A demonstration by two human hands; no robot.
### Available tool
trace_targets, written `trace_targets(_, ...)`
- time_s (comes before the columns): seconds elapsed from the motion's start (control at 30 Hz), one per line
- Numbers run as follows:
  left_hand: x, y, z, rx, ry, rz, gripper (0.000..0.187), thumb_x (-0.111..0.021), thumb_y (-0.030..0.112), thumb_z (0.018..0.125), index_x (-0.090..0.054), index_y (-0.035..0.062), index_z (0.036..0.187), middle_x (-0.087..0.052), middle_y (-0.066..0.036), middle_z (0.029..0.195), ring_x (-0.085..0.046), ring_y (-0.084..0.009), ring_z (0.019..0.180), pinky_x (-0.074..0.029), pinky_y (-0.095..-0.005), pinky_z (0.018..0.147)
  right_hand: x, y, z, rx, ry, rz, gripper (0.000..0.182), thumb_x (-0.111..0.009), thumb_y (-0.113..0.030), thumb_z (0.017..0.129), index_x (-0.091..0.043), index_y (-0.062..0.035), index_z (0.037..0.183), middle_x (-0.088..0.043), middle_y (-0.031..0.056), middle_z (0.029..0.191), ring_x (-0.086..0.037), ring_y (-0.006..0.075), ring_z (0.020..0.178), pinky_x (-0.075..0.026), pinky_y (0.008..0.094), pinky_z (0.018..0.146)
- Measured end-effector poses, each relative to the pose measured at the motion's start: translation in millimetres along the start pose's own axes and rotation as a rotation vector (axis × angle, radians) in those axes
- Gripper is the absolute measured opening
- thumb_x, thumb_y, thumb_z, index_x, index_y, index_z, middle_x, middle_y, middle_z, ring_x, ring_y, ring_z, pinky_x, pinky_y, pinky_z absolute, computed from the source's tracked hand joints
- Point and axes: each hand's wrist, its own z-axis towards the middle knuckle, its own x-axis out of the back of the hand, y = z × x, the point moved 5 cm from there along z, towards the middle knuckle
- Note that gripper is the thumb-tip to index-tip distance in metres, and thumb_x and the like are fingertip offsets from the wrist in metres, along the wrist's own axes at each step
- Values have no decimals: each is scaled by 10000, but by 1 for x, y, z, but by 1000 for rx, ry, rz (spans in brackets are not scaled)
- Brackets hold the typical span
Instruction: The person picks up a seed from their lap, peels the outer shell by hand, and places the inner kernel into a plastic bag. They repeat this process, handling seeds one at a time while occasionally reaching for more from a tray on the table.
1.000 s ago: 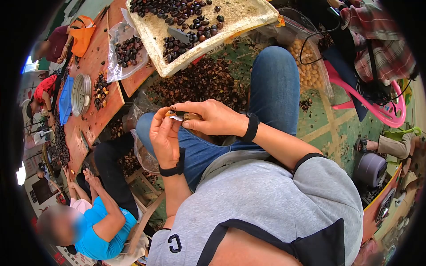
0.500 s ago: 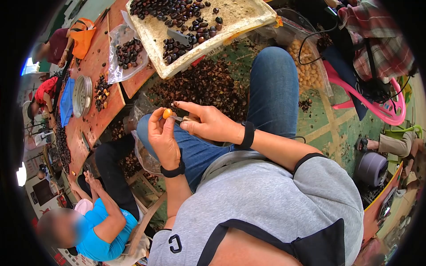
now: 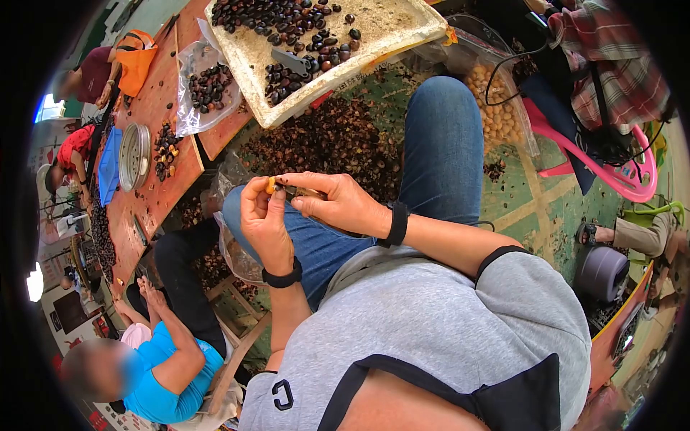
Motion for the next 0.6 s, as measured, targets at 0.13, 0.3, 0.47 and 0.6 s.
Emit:
trace_targets(0.13, -1, 1, 0, -6, 3, -18, 231, -627, -79, 856, -556, 0, 1061, -513, -43, 1159, -572, -98, 959, -481, -227, 857, 0, -4, 0, 57, 28, -79, 421, -641, -118, 882, -580, -126, 1299, -531, -45, 679, -465, 21, 624, -438, 214, 587)
trace_targets(0.3, -2, 6, -1, -15, 29, -98, 263, -614, -75, 864, -554, -11, 1112, -581, -74, 1091, -594, -140, 988, -487, -253, 905, 11, 3, 5, -222, 145, 197, 393, -606, -180, 921, -563, -77, 1297, -562, -16, 717, -475, 27, 576, -403, 196, 509)
trace_targets(0.47, 2, 0, -1, 111, 71, -244, 309, -589, -68, 878, -533, -28, 1179, -588, -103, 1103, -601, -177, 1007, -495, -297, 938, 5, 12, -1, -487, -162, 581, 224, -612, -270, 916, -626, -60, 992, -527, -4, 627, -399, 47, 449, -320, 217, 391)
trace_targets(0.6, 0, 0, 0, 104, 60, -210, 308, -587, -75, 875, -532, -26, 1174, -591, -102, 1094, -599, -176, 1011, -492, -299, 943, 17, -14, 8, 1, 75, -425, 201, -699, -240, 780, -619, -60, 824, -599, 111, 617, -647, 258, 598, -491, 368, 553)
